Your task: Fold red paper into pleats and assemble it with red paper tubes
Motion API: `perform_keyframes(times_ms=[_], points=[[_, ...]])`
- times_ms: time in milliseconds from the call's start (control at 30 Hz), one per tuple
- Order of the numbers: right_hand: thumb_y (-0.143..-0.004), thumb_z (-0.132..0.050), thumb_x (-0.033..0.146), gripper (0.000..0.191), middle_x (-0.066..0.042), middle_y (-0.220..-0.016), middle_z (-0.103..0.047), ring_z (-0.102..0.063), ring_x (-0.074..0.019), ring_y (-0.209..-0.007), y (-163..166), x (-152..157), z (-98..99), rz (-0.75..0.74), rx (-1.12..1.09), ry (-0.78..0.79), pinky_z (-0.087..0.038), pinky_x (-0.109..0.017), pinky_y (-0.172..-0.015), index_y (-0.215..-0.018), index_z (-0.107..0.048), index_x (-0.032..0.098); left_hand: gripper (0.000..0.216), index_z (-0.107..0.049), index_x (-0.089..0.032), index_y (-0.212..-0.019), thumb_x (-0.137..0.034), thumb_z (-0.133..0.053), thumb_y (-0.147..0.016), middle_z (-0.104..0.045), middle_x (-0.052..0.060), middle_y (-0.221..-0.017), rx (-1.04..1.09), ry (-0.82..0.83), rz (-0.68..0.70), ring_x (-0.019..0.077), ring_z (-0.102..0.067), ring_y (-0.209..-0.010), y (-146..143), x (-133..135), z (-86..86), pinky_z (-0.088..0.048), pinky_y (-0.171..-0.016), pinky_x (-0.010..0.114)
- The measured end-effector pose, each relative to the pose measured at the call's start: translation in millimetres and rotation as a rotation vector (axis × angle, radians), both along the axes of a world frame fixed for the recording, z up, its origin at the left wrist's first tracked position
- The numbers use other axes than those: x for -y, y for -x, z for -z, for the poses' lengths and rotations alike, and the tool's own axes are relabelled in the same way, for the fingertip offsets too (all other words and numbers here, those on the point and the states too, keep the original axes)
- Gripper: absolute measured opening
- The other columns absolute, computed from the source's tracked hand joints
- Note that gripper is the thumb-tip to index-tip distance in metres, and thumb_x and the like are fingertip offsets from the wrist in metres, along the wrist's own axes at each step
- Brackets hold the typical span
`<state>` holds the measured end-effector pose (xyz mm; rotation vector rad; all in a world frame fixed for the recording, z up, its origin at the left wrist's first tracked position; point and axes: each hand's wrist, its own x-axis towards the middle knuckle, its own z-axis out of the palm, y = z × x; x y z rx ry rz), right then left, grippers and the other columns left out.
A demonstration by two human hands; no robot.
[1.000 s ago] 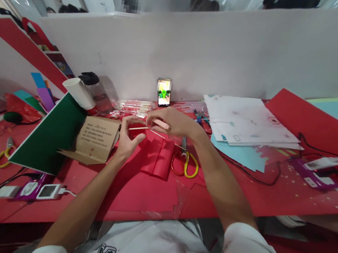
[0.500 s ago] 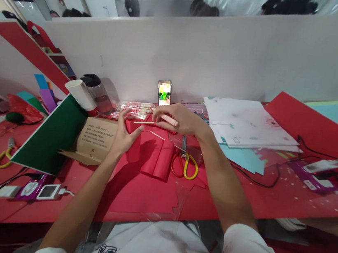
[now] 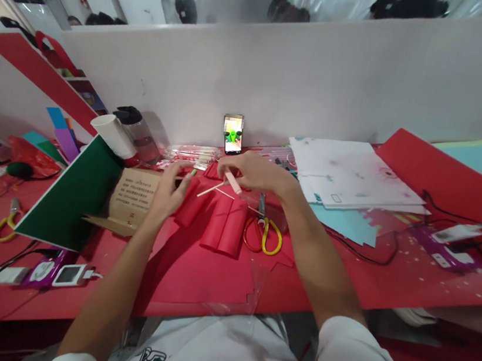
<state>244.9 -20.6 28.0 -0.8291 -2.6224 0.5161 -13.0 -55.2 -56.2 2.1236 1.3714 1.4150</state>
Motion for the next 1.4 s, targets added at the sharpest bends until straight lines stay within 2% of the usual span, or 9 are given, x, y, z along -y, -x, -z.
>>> perform_keyframes(times_ms=[100,200,433,567,700,967,1067,1267,1400], points=[[-0.082,-0.054,0.009,0.023,-0.001,-0.088,-0.072,-0.06,-0.0137,-0.074,3,2,-0.1,-0.055,0.007,-0.016,-0.036,-0.027,-0.069,-0.096,-0.068,0.021,0.029,-0.066,-0.017,-0.106,-0.042,-0.056,-0.097,-0.071,0.009,-0.105,0.172,0.197,0.278,0.0184,-0.067,-0.087,-2,6,-11.4,-0.054,-0.084,0.033],[-0.082,-0.052,0.005,0.026,0.0,-0.086,-0.072,-0.059,-0.0133,-0.074,5,4,0.6,-0.093,0.016,-0.044,-0.035,-0.027,-0.07,-0.095,-0.067,0.022,0.029,-0.07,-0.017,-0.106,-0.042,-0.068,-0.09,-0.073,0.008,-0.104,0.207,0.384,0.519,0.0159,-0.067,-0.078,-5,13,-15.5,-0.054,-0.074,0.029],[-0.083,-0.051,0.003,0.026,0.002,-0.076,-0.068,-0.054,-0.0133,-0.07,13,2,6.6,-0.176,0.048,-0.089,-0.035,-0.028,-0.074,-0.091,-0.067,0.023,0.031,-0.072,-0.02,-0.112,-0.036,-0.074,-0.086,-0.073,0.011,-0.113,0.225,0.573,0.682,0.0163,-0.071,-0.074,-6,20,-16.7,-0.059,-0.071,0.031],[-0.084,-0.051,0.004,0.024,0.002,-0.073,-0.066,-0.055,-0.0141,-0.071,21,1,8.7,-0.212,0.002,-0.197,-0.037,-0.032,-0.084,-0.09,-0.065,0.022,0.033,-0.072,-0.02,-0.115,-0.034,-0.074,-0.086,-0.072,0.012,-0.12,0.228,0.605,0.686,0.0159,-0.072,-0.074,-4,18,-16.3,-0.061,-0.073,0.033],[-0.087,-0.054,0.012,0.022,-0.003,-0.094,-0.072,-0.06,-0.0195,-0.091,18,5,1.3,-0.09,-0.233,-0.327,-0.038,-0.037,-0.093,-0.101,-0.065,0.024,0.043,-0.068,-0.021,-0.123,-0.033,-0.077,-0.083,-0.07,0.012,-0.123,0.299,0.584,0.648,0.0164,-0.072,-0.079,-1,12,-10.4,-0.063,-0.078,0.035],[-0.082,-0.049,0.01,0.035,0.0,-0.074,-0.069,-0.06,-0.0184,-0.083,-25,9,-17.9,0.08,-0.259,-0.177,-0.044,-0.032,-0.08,-0.108,-0.068,0.022,0.05,-0.064,-0.023,-0.13,-0.032,-0.078,-0.082,-0.066,0.012,-0.132,0.392,0.555,0.549,0.0158,-0.073,-0.077,0,2,1.8,-0.063,-0.081,0.036],[-0.078,-0.047,0.007,0.039,0.0,-0.071,-0.069,-0.059,-0.0165,-0.074,-39,0,-17.3,0.112,-0.177,-0.127,-0.043,-0.03,-0.074,-0.106,-0.07,0.021,0.054,-0.063,-0.022,-0.131,-0.034,-0.079,-0.081,-0.065,0.013,-0.134,0.412,0.538,0.514,0.0167,-0.073,-0.079,-1,1,1.7,-0.063,-0.08,0.036],[-0.078,-0.052,0.013,0.03,-0.006,-0.093,-0.074,-0.062,-0.0163,-0.074,-49,-25,0.9,0.194,0.169,-0.027,-0.042,-0.029,-0.071,-0.097,-0.075,0.018,0.055,-0.065,-0.022,-0.127,-0.034,-0.082,-0.076,-0.063,0.013,-0.138,0.489,0.492,0.435,0.0147,-0.072,-0.078,-3,1,1.5,-0.064,-0.078,0.033],[-0.079,-0.054,0.012,0.028,-0.004,-0.076,-0.072,-0.06,-0.0159,-0.065,-30,-38,20.4,0.146,0.398,0.129,-0.039,-0.028,-0.066,-0.097,-0.074,0.017,0.056,-0.064,-0.022,-0.128,-0.035,-0.082,-0.077,-0.063,0.014,-0.139,0.502,0.475,0.427,0.015,-0.073,-0.078,-3,-2,4.0,-0.064,-0.077,0.032]])
